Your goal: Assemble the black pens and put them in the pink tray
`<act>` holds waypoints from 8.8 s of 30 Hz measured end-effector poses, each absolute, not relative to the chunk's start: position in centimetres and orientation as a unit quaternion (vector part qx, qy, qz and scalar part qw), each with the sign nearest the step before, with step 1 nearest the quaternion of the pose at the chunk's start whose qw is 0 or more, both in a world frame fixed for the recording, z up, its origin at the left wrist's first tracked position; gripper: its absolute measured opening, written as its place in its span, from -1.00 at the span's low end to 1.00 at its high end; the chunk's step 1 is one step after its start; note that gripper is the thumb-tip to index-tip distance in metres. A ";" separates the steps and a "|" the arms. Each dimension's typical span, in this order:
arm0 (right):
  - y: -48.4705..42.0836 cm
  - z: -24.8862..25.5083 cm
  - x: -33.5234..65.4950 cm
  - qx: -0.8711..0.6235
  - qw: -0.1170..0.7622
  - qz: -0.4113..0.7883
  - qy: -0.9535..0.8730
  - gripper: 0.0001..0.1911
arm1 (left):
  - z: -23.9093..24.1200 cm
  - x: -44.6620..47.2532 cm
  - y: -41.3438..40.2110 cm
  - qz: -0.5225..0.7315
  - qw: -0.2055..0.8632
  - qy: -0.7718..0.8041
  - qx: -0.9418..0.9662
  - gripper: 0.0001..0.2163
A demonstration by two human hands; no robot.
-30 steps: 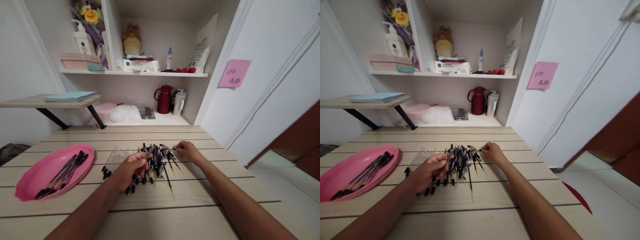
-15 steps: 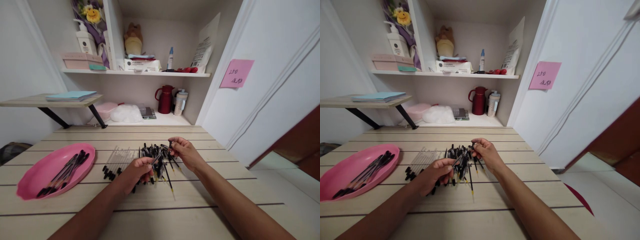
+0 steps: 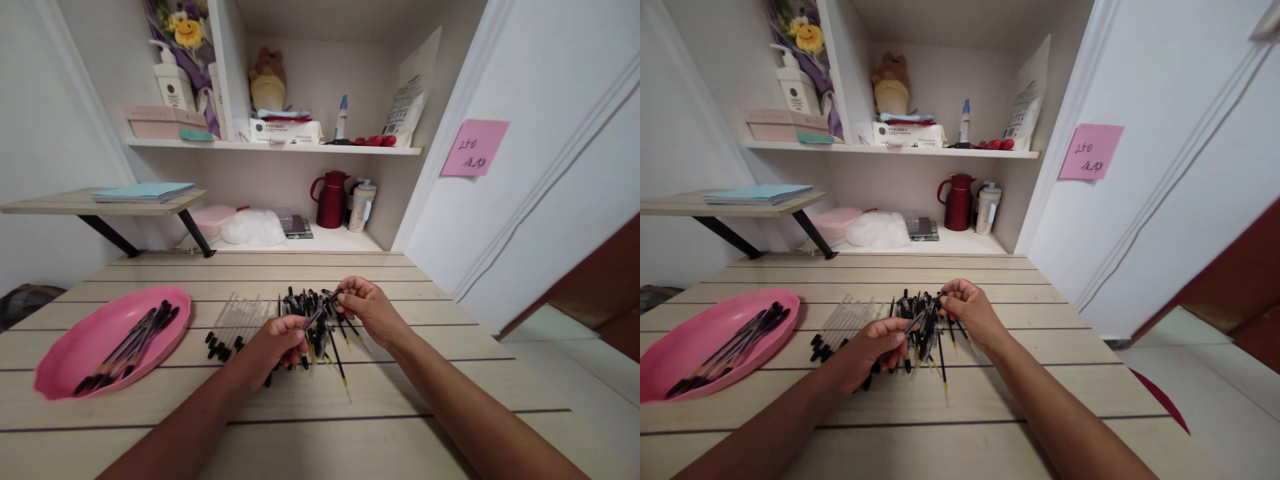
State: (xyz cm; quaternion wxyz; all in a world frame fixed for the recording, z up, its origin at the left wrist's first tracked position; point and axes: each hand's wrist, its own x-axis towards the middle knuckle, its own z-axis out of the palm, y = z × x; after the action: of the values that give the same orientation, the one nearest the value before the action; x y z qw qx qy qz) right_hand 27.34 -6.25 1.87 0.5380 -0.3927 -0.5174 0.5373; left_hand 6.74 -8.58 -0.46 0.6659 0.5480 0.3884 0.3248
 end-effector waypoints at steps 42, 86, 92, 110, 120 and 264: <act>-5.9 1.2 27.7 -0.457 0.454 0.486 -0.590 -0.76 | -0.1 7.6 -8.9 0.405 0.709 0.361 0.451 -0.65; -7.0 1.7 26.1 -0.374 0.549 0.570 -0.483 -0.79 | -0.6 8.0 -9.5 0.356 0.726 0.339 0.480 -0.80; -7.1 1.3 25.8 -0.370 0.535 0.584 -0.485 -0.78 | -0.5 7.9 -9.4 0.348 0.728 0.337 0.484 -0.77; -7.5 1.2 25.2 -0.408 0.501 0.553 -0.526 -0.78 | -0.3 8.0 -9.5 0.375 0.700 0.367 0.485 -0.67; -8.0 1.8 25.0 -0.398 0.493 0.559 -0.536 -0.68 | -0.2 8.2 -9.7 0.390 0.678 0.373 0.499 -0.68; -2.0 0.5 26.9 -0.502 0.489 0.457 -0.548 -0.78 | -0.9 7.7 -8.9 0.419 0.683 0.369 0.471 -0.76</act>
State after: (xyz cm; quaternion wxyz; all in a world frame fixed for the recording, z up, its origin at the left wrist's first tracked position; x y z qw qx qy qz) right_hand 26.87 -1.96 0.50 0.4886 -0.5021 -0.5479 0.4570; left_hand 7.69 -8.89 -0.93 0.6827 0.4714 0.3685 0.4194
